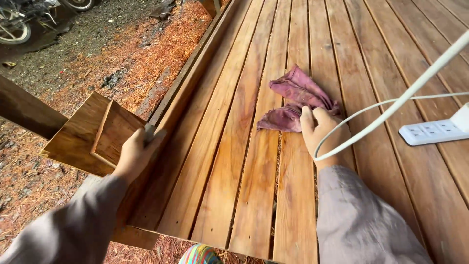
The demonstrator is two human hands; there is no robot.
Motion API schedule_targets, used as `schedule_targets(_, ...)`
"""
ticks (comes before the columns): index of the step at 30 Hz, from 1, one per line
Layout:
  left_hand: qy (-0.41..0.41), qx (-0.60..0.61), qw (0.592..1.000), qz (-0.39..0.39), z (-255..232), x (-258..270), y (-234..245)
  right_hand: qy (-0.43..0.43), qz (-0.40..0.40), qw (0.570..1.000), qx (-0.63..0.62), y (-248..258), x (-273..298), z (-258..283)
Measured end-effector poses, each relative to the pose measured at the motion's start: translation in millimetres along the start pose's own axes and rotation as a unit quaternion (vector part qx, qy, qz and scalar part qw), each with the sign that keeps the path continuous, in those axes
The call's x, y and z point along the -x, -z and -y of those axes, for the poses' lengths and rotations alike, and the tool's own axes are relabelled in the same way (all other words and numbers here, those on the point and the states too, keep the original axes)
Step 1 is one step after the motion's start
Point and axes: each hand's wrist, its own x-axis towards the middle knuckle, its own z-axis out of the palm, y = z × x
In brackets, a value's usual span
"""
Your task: The person sits on the ground and sands a wooden slatted surface using a sanding block. They move a purple cloth aside to reach different areas and continue sanding the planks and edges of the wooden structure.
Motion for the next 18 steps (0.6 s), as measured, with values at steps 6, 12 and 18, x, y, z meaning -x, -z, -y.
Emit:
schedule_targets(6, 0.001, -0.054, 0.998, 0.028, 18, 110, 47, 0.004, -0.006, 1.000, -0.030, 8, -8, 14)
schedule_targets(12, 0.001, -0.101, 0.989, 0.107, 32, 50, 3, 0.013, 0.018, 1.000, -0.004, 9, -8, 12)
schedule_targets(18, -0.074, -0.094, 0.988, 0.098, 25, -74, -56, -0.002, 0.046, 0.999, -0.014, 17, -10, 20)
